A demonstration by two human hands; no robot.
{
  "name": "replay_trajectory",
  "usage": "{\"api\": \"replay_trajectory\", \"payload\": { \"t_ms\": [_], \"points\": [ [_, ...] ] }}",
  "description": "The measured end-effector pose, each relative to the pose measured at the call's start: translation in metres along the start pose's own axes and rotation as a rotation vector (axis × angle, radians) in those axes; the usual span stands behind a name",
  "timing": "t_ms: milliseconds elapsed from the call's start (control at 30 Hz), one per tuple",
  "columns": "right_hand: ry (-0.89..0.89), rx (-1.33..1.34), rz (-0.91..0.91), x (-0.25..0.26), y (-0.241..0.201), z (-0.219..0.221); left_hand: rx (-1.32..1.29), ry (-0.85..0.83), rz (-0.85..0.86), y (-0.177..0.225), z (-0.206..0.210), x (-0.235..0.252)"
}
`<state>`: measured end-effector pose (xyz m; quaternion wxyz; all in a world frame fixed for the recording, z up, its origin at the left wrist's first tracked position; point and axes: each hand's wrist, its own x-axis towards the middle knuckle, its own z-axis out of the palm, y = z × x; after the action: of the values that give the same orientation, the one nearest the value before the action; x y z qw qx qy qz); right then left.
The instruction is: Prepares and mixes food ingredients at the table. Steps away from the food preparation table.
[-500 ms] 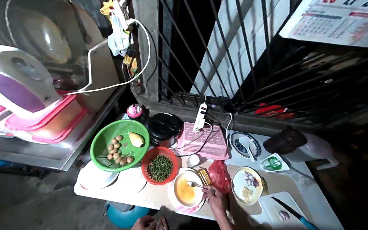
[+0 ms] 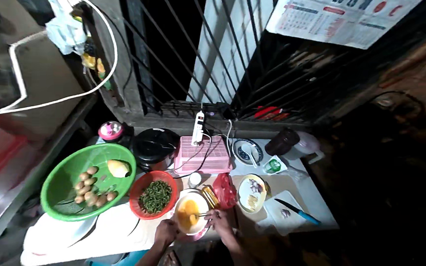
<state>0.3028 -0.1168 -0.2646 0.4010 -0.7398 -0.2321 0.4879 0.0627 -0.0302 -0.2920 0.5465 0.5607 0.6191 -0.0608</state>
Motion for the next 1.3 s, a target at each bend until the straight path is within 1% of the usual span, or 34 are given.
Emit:
{"api": "replay_trajectory", "payload": {
  "t_ms": [67,100,200,267,333,367,467,567,667,733,767,867,933,967,1000,1067,1100,1167,1233,1300],
  "points": [
    [0.040,0.040,-0.002,-0.001,0.000,0.000,0.033,0.010,-0.010,-0.002,0.005,0.006],
    [0.047,0.020,0.006,-0.001,0.001,0.000,0.041,0.018,-0.014,-0.004,0.009,0.008],
    [-0.017,0.023,0.011,-0.003,0.002,-0.002,0.026,0.031,-0.028,-0.010,0.020,0.012],
    [0.036,0.038,-0.006,-0.001,0.007,-0.001,0.002,0.035,-0.041,-0.011,0.026,0.010],
    [0.010,0.011,0.012,-0.003,0.010,-0.001,-0.022,0.036,-0.058,-0.011,0.031,0.006],
    [-0.021,0.018,0.021,-0.004,0.010,-0.001,-0.044,0.038,-0.068,-0.012,0.033,0.005],
    [0.001,0.055,0.021,-0.005,0.011,0.003,-0.147,0.036,-0.082,-0.016,0.034,0.001],
    [-0.084,0.015,0.023,-0.006,0.006,0.003,-0.266,0.039,-0.085,-0.017,0.036,-0.005],
    [-0.043,-0.030,-0.021,-0.003,0.004,0.007,-0.378,0.007,-0.099,-0.019,0.037,-0.010],
    [-0.114,-0.036,0.013,-0.001,0.000,0.007,-0.440,-0.002,-0.102,-0.017,0.036,-0.013],
    [-0.126,-0.019,0.013,-0.001,-0.002,0.007,-0.441,-0.010,-0.103,-0.018,0.036,-0.015],
    [-0.060,-0.019,-0.004,0.004,0.001,0.010,-0.355,-0.035,-0.111,-0.014,0.030,-0.022],
    [-0.135,-0.021,0.023,0.002,-0.001,0.008,-0.225,0.015,-0.108,-0.015,0.028,-0.020],
    [-0.146,0.004,0.007,0.002,-0.001,0.008,-0.164,0.057,-0.105,-0.015,0.026,-0.018],
    [-0.119,0.023,-0.009,0.001,0.000,0.010,-0.127,0.093,-0.103,-0.015,0.024,-0.017],
    [-0.085,-0.011,0.005,0.003,0.003,0.014,-0.107,0.124,-0.084,-0.017,0.021,-0.014],
    [-0.110,-0.026,0.017,0.004,0.002,0.014,-0.111,0.122,-0.075,-0.018,0.020,-0.011],
    [-0.128,-0.002,-0.006,0.002,-0.001,0.015,-0.109,0.096,-0.077,-0.017,0.017,-0.010],
    [-0.077,-0.011,-0.016,0.005,-0.001,0.016,-0.093,0.070,-0.075,-0.021,0.018,-0.007],
    [-0.116,-0.059,0.024,0.006,-0.003,0.014,-0.078,0.068,-0.078,-0.022,0.019,-0.005]
  ]
}}
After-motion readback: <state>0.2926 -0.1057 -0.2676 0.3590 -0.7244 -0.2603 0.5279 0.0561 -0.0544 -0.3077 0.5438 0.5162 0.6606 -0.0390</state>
